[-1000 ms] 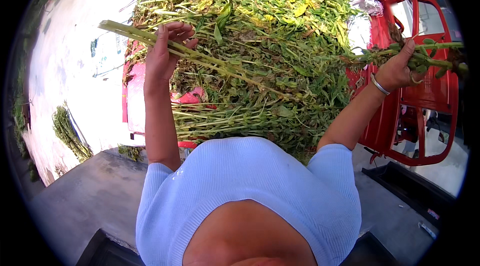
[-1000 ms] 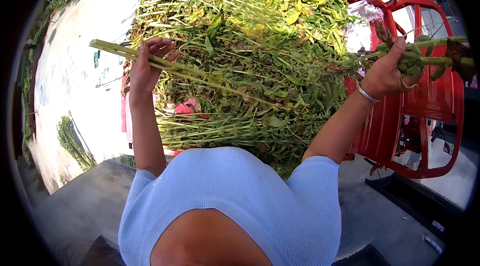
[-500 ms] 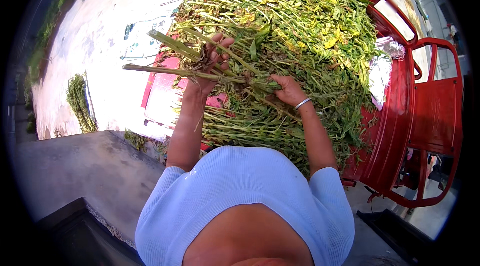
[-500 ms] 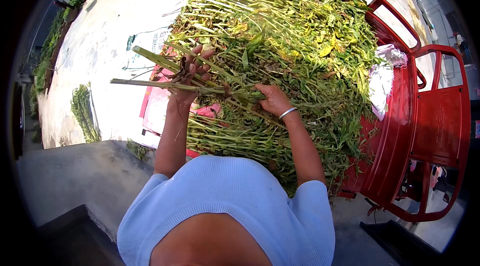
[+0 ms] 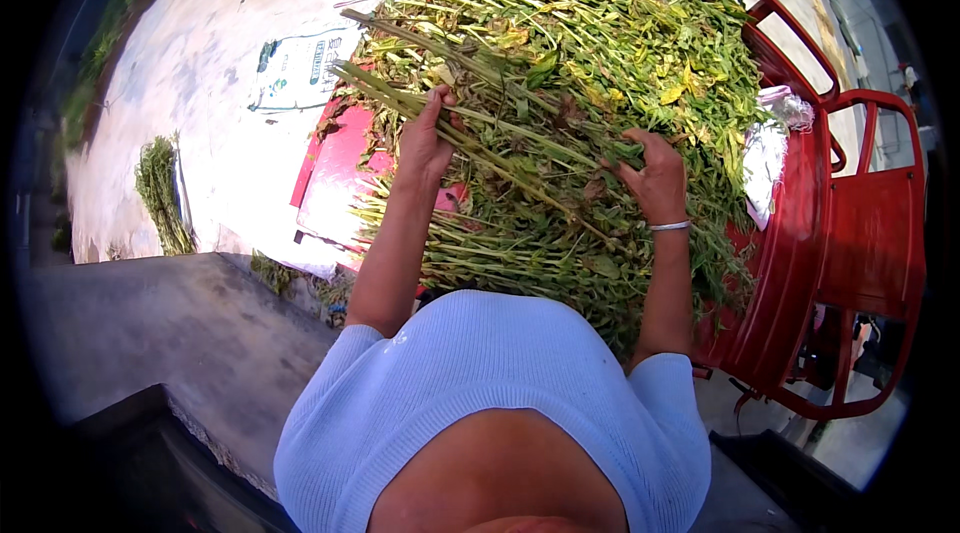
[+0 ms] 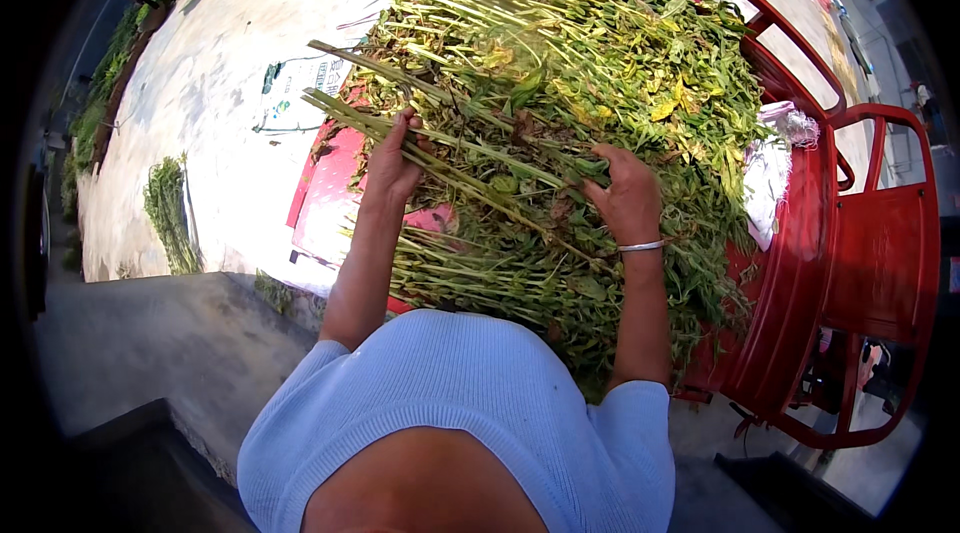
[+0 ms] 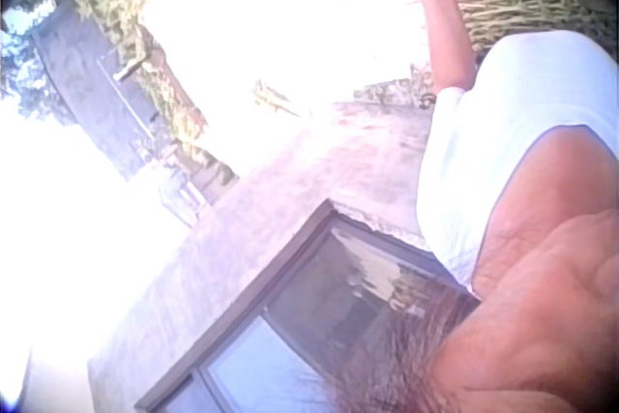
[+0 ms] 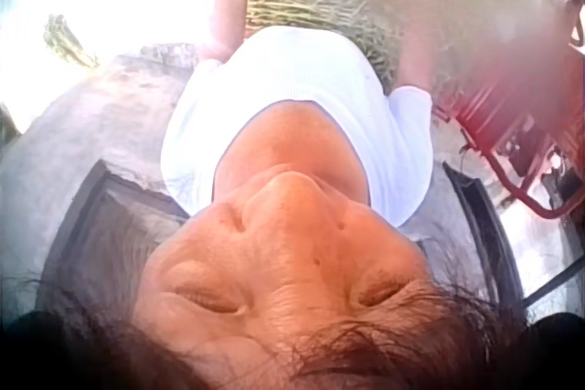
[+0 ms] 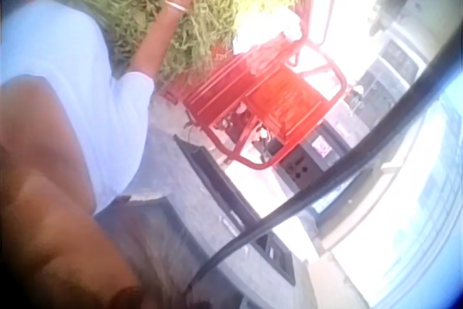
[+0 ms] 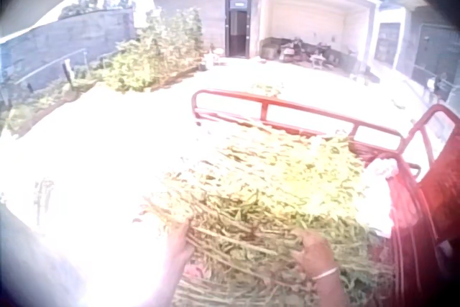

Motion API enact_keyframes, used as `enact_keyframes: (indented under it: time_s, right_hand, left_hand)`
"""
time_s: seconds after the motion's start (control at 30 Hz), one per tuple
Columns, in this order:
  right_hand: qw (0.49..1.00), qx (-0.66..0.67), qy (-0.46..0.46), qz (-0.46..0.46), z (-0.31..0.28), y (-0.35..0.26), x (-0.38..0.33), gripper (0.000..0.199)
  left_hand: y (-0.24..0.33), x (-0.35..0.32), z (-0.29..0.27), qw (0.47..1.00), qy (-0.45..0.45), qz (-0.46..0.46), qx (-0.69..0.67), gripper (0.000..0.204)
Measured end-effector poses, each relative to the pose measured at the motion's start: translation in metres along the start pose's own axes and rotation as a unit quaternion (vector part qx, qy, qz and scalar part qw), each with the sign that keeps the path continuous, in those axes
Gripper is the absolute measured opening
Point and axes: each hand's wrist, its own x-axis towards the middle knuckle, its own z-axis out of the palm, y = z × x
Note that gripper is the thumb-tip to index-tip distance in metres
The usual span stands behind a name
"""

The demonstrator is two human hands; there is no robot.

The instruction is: The person stands at the back of a red three-wheeled vehicle and sorts through a large pile of green leafy plants. They repeatedly pick up bunches of stems, separate them, and place them back onto the pile, occasionally discarding unwanted parts to the ground.

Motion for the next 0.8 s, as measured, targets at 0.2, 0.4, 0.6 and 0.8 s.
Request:
enact_keyframes:
  time_s: [0.2,0.4,0.6,0.8]
  right_hand:
    - [0.944,0.066,-0.285,0.153,0.027,0.058,-0.024,0.067]
    - [0.922,-0.006,-0.347,0.171,0.069,0.080,-0.047,0.083]
    - [0.898,0.003,-0.414,0.149,0.056,0.064,-0.031,0.085]
    - [0.991,-0.058,-0.077,0.091,0.031,0.040,-0.043,0.069]
  left_hand:
    - [-0.003,-0.001,0.001,0.999,0.008,0.030,0.027,0.029]
    - [-0.006,-0.013,0.016,0.995,-0.095,0.029,-0.024,0.044]
    - [-0.001,-0.008,0.000,0.994,-0.104,-0.011,0.014,0.021]
    - [-0.007,-0.006,0.007,0.997,-0.022,0.033,0.069,0.020]
